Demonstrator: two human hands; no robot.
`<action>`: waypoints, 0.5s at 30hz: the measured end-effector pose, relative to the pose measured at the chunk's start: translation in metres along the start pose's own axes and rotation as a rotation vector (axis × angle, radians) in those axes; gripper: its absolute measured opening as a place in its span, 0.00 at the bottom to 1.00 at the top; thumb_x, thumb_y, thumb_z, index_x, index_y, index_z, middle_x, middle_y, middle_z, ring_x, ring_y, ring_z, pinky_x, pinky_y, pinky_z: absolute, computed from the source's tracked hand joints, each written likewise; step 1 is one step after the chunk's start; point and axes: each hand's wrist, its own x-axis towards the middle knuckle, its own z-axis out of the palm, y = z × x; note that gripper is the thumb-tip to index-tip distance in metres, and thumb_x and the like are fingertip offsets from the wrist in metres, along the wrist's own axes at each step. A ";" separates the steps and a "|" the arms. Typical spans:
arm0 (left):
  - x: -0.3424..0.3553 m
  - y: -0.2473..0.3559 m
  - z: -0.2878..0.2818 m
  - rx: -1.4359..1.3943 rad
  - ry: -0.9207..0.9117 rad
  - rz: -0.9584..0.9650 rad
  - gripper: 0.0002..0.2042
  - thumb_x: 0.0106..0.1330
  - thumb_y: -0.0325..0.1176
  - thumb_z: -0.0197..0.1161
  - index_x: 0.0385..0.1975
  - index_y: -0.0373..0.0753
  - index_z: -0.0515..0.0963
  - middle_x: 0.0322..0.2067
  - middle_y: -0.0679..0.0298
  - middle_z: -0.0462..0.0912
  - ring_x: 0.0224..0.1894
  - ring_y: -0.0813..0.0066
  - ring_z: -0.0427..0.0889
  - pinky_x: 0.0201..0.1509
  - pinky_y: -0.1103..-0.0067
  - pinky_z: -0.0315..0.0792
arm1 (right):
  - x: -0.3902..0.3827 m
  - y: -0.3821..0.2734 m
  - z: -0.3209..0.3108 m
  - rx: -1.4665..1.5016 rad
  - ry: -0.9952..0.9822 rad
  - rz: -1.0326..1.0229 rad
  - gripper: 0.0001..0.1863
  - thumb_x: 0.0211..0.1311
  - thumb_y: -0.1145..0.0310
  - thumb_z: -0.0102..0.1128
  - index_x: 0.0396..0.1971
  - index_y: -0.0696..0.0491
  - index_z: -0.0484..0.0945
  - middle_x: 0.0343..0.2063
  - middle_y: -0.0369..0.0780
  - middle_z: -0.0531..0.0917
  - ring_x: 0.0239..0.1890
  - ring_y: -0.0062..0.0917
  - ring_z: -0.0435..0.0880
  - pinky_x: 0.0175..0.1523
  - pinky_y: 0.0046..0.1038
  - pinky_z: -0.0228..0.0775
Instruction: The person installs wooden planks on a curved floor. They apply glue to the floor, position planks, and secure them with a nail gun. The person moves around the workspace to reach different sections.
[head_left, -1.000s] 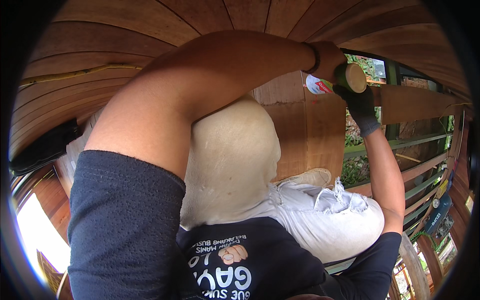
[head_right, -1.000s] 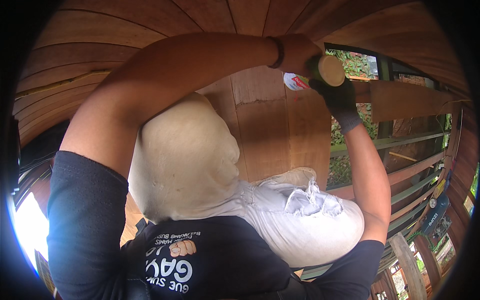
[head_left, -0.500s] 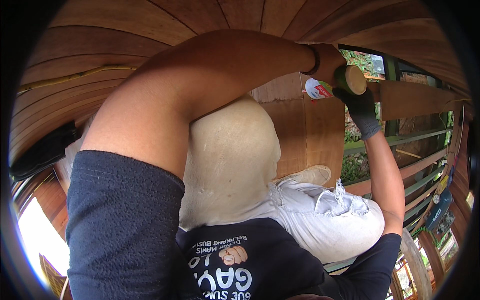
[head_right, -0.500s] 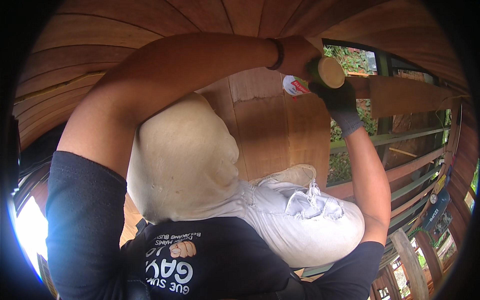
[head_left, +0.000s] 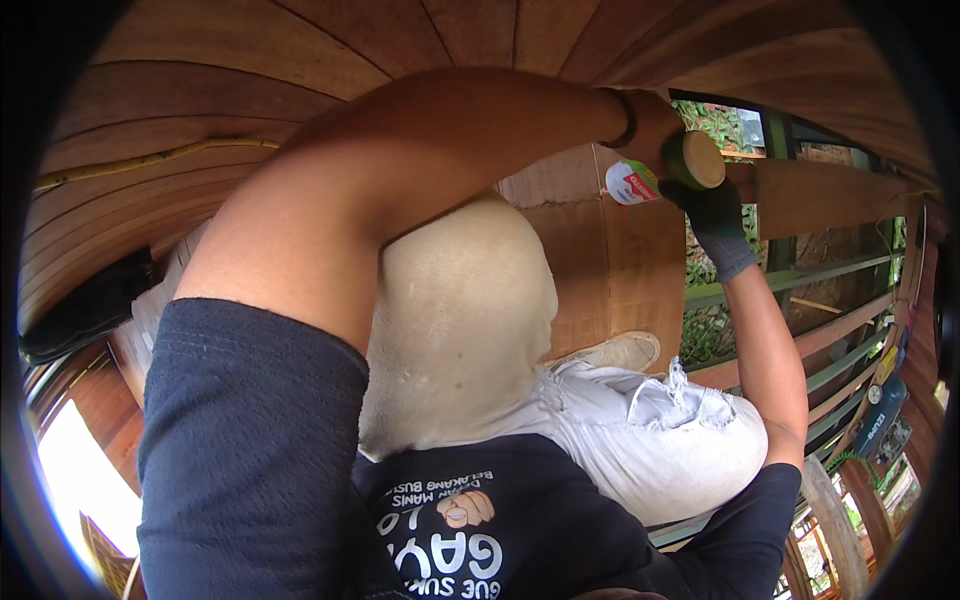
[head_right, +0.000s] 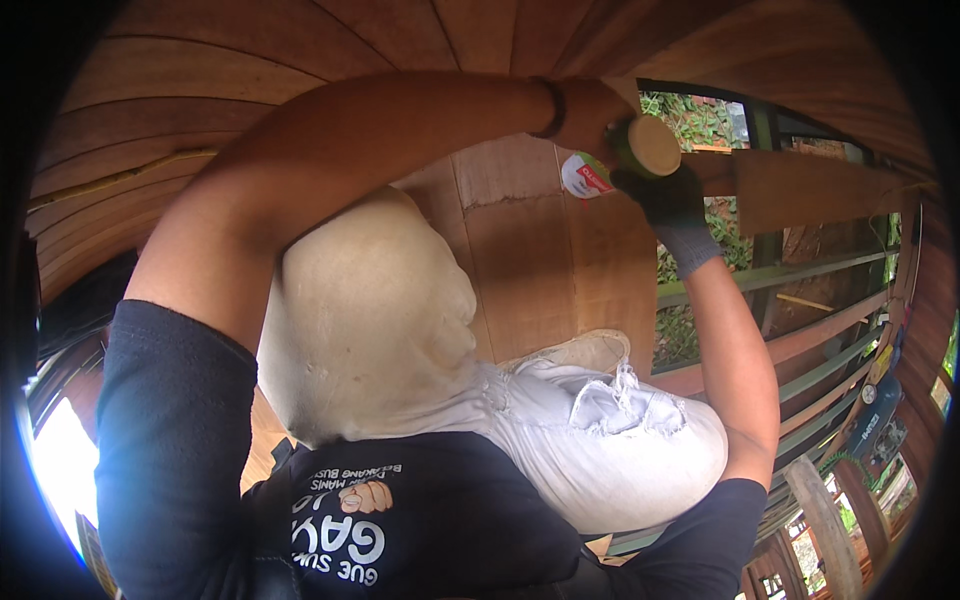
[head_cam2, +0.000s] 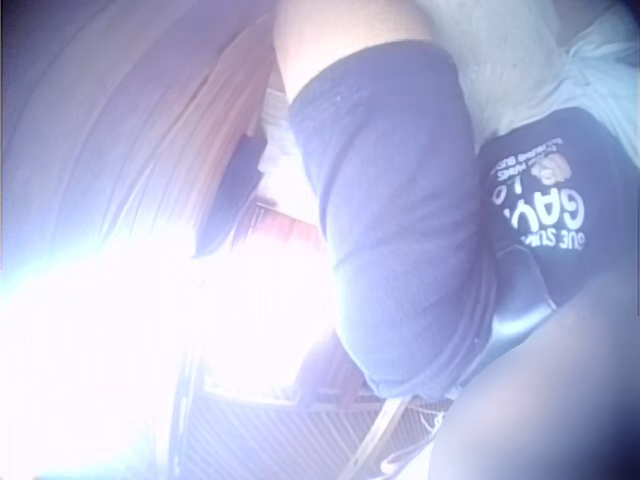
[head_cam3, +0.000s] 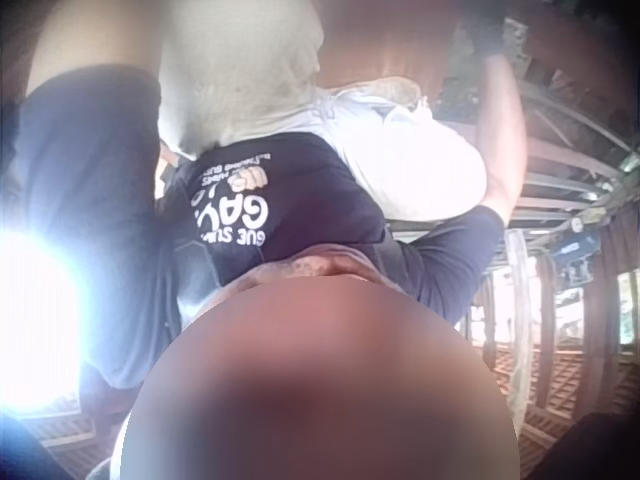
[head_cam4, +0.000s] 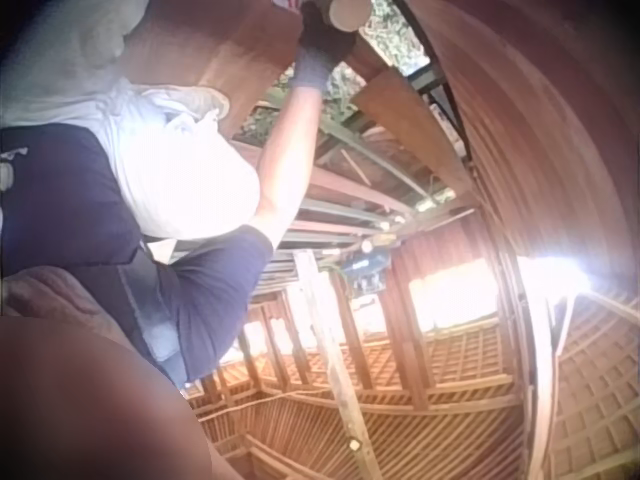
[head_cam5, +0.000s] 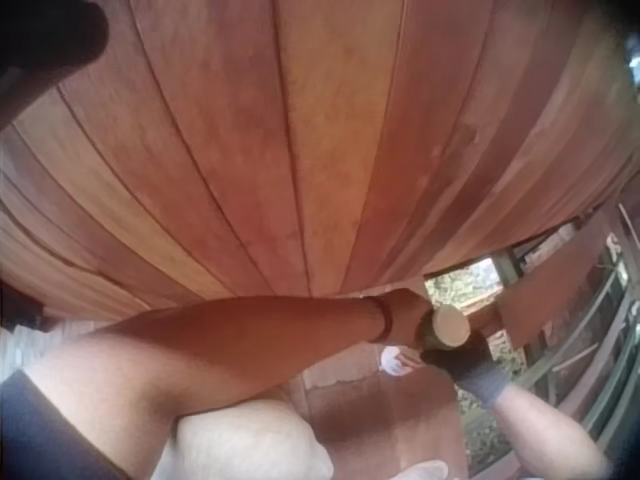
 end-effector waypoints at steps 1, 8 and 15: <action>0.002 0.001 -0.003 0.026 -0.037 0.008 0.30 0.51 0.50 0.78 0.52 0.41 0.82 0.44 0.53 0.88 0.50 0.52 0.86 0.56 0.64 0.77 | 0.001 0.000 0.001 -0.074 0.022 0.019 0.24 0.56 0.63 0.78 0.51 0.57 0.84 0.46 0.41 0.90 0.50 0.26 0.88 0.55 0.30 0.78; 0.021 0.003 -0.019 0.143 0.180 -0.056 0.27 0.55 0.46 0.76 0.53 0.41 0.82 0.46 0.53 0.87 0.52 0.51 0.85 0.58 0.63 0.77 | 0.016 -0.005 -0.001 0.313 0.142 0.038 0.24 0.57 0.65 0.79 0.51 0.58 0.82 0.44 0.36 0.88 0.46 0.19 0.85 0.52 0.26 0.76; 0.019 0.005 -0.026 0.215 0.322 -0.053 0.23 0.58 0.44 0.73 0.54 0.45 0.83 0.47 0.55 0.88 0.52 0.53 0.85 0.58 0.62 0.78 | 0.031 -0.013 -0.001 0.412 0.219 -0.030 0.20 0.56 0.66 0.80 0.46 0.57 0.84 0.40 0.35 0.88 0.43 0.17 0.85 0.50 0.24 0.76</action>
